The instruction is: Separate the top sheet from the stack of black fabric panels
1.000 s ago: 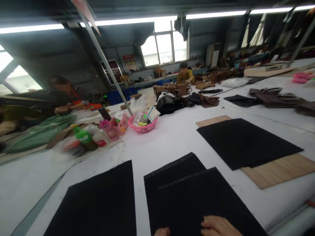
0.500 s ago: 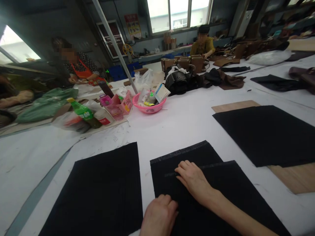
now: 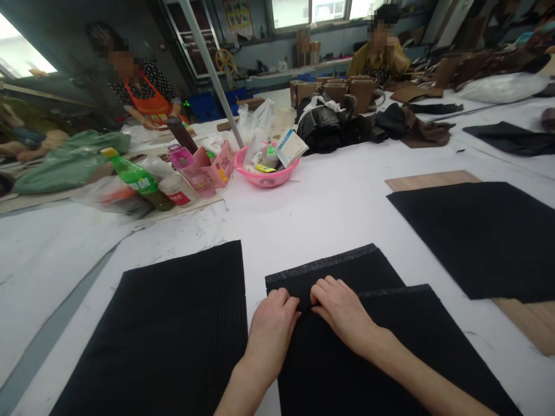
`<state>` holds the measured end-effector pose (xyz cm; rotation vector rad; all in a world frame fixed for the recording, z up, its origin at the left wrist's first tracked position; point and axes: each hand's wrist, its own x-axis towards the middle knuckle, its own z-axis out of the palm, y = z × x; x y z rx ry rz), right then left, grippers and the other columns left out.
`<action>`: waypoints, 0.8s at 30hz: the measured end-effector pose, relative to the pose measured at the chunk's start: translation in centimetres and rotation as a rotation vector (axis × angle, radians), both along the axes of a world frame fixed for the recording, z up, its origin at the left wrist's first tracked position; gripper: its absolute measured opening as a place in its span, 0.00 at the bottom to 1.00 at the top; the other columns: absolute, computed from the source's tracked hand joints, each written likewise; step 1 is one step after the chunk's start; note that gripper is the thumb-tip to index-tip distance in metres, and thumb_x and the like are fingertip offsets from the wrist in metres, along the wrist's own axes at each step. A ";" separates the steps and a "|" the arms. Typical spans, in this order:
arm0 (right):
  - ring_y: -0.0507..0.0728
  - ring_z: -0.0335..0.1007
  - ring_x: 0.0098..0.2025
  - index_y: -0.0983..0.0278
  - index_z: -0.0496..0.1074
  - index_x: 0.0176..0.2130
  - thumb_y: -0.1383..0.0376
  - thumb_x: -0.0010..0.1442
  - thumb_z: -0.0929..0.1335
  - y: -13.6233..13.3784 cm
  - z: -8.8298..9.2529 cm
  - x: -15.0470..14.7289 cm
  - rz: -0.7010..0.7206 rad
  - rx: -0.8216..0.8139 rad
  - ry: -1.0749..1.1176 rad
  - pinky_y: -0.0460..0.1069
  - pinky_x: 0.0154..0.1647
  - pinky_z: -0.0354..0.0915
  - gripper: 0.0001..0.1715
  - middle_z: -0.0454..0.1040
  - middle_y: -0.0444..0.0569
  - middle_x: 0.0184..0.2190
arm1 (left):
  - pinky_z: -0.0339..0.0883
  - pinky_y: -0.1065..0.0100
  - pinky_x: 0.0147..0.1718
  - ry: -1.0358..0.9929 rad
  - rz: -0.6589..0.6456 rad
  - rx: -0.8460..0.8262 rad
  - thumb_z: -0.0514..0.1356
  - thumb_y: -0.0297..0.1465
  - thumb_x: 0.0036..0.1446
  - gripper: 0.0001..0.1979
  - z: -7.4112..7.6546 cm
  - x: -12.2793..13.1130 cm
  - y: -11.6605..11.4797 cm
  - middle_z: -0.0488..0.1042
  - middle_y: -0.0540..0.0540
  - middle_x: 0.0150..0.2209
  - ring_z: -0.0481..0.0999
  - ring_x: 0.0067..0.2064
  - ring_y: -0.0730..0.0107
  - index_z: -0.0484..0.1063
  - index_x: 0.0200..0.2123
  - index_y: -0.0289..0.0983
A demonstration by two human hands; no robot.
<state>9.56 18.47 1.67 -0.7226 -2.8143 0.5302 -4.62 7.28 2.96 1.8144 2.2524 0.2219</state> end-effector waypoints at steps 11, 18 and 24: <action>0.56 0.61 0.38 0.62 0.70 0.36 0.75 0.57 0.75 0.7 -0.9 1.1 0.086 -0.057 0.150 0.50 0.37 0.54 0.13 0.69 0.41 0.34 | 0.62 0.68 0.34 -0.044 -0.049 0.060 0.56 0.23 0.62 0.06 0.1 -0.7 0.8 0.69 0.49 0.36 0.69 0.39 0.66 0.71 0.34 0.38; 0.56 0.60 0.38 0.62 0.73 0.39 0.71 0.68 0.66 1.5 -2.8 2.3 0.177 -0.042 0.312 0.50 0.37 0.55 0.07 0.69 0.45 0.34 | 0.64 0.67 0.34 -0.033 -0.131 0.118 0.53 0.24 0.64 0.08 -0.6 -0.9 0.2 0.68 0.48 0.34 0.68 0.37 0.65 0.70 0.34 0.37; 0.56 0.61 0.38 0.61 0.74 0.42 0.69 0.71 0.62 1.8 -3.1 2.8 0.220 -0.036 0.359 0.50 0.37 0.57 0.11 0.68 0.47 0.35 | 0.63 0.64 0.34 0.006 -0.216 0.188 0.53 0.22 0.64 0.08 -2.0 -1.0 -0.5 0.68 0.48 0.34 0.67 0.37 0.64 0.68 0.34 0.36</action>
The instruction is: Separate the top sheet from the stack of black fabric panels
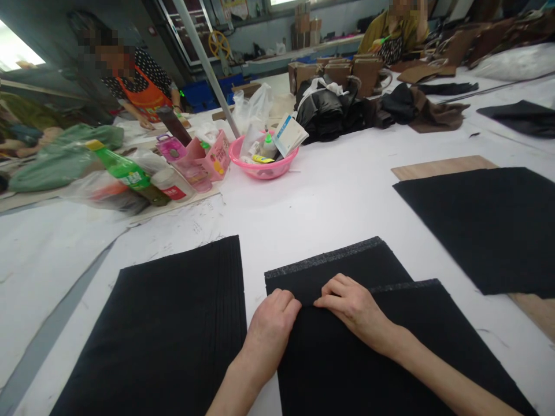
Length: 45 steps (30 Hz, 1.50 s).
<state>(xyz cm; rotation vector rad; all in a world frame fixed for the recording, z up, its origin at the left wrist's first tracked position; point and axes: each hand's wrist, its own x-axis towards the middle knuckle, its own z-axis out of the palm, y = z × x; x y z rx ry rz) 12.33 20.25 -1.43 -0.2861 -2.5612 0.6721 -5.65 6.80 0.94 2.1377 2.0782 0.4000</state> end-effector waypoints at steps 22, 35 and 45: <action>0.55 0.61 0.39 0.58 0.73 0.48 0.73 0.70 0.61 -0.2 -0.4 0.2 0.019 0.064 -0.040 0.49 0.38 0.59 0.15 0.67 0.48 0.38 | 0.72 0.63 0.35 0.124 -0.126 0.214 0.52 0.19 0.63 0.09 -0.4 0.3 -0.4 0.70 0.44 0.36 0.70 0.37 0.64 0.70 0.42 0.32; 0.56 0.60 0.40 0.59 0.73 0.49 0.72 0.70 0.62 -0.3 -0.2 0.3 0.018 0.071 -0.061 0.50 0.38 0.58 0.14 0.67 0.48 0.38 | 0.74 0.63 0.34 0.204 -0.139 0.213 0.50 0.19 0.63 0.11 -0.2 0.4 -0.2 0.71 0.44 0.35 0.71 0.36 0.64 0.71 0.41 0.32; 0.56 0.61 0.39 0.58 0.71 0.51 0.71 0.69 0.65 -0.5 0.0 0.2 0.025 0.133 -0.116 0.51 0.38 0.57 0.13 0.66 0.47 0.38 | 0.76 0.61 0.35 0.306 -0.154 0.247 0.48 0.19 0.63 0.13 0.3 0.6 -0.3 0.73 0.42 0.37 0.74 0.39 0.62 0.71 0.43 0.30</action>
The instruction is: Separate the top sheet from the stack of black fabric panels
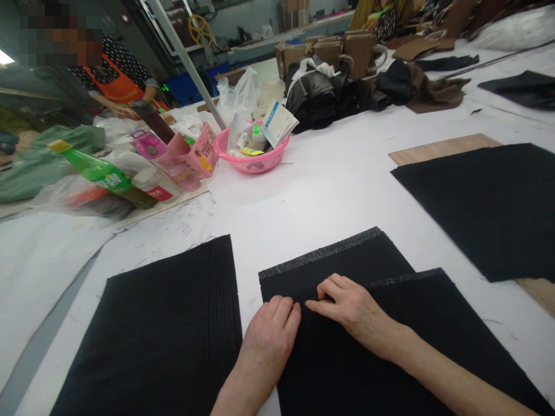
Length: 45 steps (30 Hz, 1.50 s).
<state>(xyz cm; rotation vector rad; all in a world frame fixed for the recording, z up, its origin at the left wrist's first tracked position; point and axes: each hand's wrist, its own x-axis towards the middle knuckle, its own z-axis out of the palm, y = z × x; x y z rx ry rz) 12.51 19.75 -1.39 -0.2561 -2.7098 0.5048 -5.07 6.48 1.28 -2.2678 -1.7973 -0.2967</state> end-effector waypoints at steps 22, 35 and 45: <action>0.55 0.60 0.39 0.57 0.72 0.50 0.70 0.68 0.66 0.1 0.2 0.0 -0.005 0.075 -0.008 0.50 0.36 0.56 0.13 0.66 0.46 0.38 | 0.77 0.55 0.45 0.023 0.334 0.121 0.48 0.15 0.58 0.19 -2.6 5.2 -1.4 0.73 0.37 0.45 0.74 0.47 0.55 0.70 0.50 0.26; 0.54 0.62 0.39 0.61 0.71 0.51 0.72 0.70 0.62 3.0 0.5 2.6 0.094 0.059 -0.001 0.48 0.39 0.61 0.14 0.67 0.48 0.38 | 0.77 0.56 0.45 0.075 0.352 0.069 0.50 0.14 0.55 0.23 -2.8 5.1 -1.7 0.71 0.38 0.47 0.73 0.49 0.55 0.69 0.53 0.29; 0.54 0.61 0.38 0.62 0.72 0.49 0.72 0.70 0.61 2.8 0.5 2.5 0.076 0.110 -0.006 0.49 0.38 0.60 0.14 0.67 0.48 0.37 | 0.77 0.57 0.44 0.144 0.346 0.021 0.52 0.15 0.53 0.27 -2.4 5.2 -1.7 0.70 0.39 0.48 0.72 0.49 0.56 0.68 0.56 0.35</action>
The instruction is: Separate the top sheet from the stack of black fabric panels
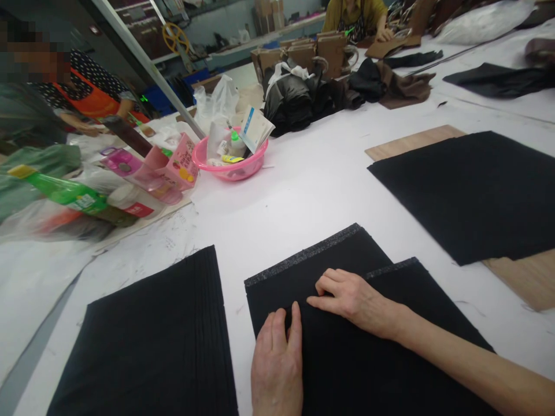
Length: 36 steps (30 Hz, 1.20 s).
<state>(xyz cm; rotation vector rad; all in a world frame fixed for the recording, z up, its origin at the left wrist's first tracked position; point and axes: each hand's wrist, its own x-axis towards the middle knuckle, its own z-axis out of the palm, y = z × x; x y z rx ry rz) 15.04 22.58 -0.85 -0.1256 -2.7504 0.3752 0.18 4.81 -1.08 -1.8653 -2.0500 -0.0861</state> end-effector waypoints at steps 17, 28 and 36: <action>0.55 0.59 0.39 0.61 0.72 0.47 0.70 0.71 0.62 0.3 0.3 0.0 -0.005 -0.044 -0.004 0.49 0.38 0.58 0.11 0.67 0.47 0.37 | 0.75 0.60 0.44 0.106 -0.189 -0.082 0.51 0.16 0.54 0.23 0.8 -0.2 1.8 0.73 0.39 0.47 0.74 0.47 0.57 0.72 0.51 0.30; 0.55 0.60 0.38 0.62 0.74 0.45 0.72 0.70 0.62 2.6 0.4 3.2 -0.003 -0.094 0.020 0.49 0.36 0.57 0.12 0.68 0.47 0.37 | 0.74 0.59 0.44 0.091 -0.143 -0.100 0.56 0.19 0.53 0.26 0.8 0.2 1.8 0.71 0.40 0.45 0.72 0.48 0.57 0.68 0.57 0.34; 0.55 0.59 0.38 0.62 0.73 0.47 0.73 0.71 0.60 2.4 0.5 3.4 -0.005 -0.060 -0.010 0.50 0.36 0.56 0.14 0.67 0.48 0.38 | 0.74 0.59 0.43 0.107 -0.154 -0.128 0.56 0.18 0.52 0.28 1.2 0.2 2.1 0.71 0.40 0.44 0.72 0.46 0.57 0.68 0.58 0.35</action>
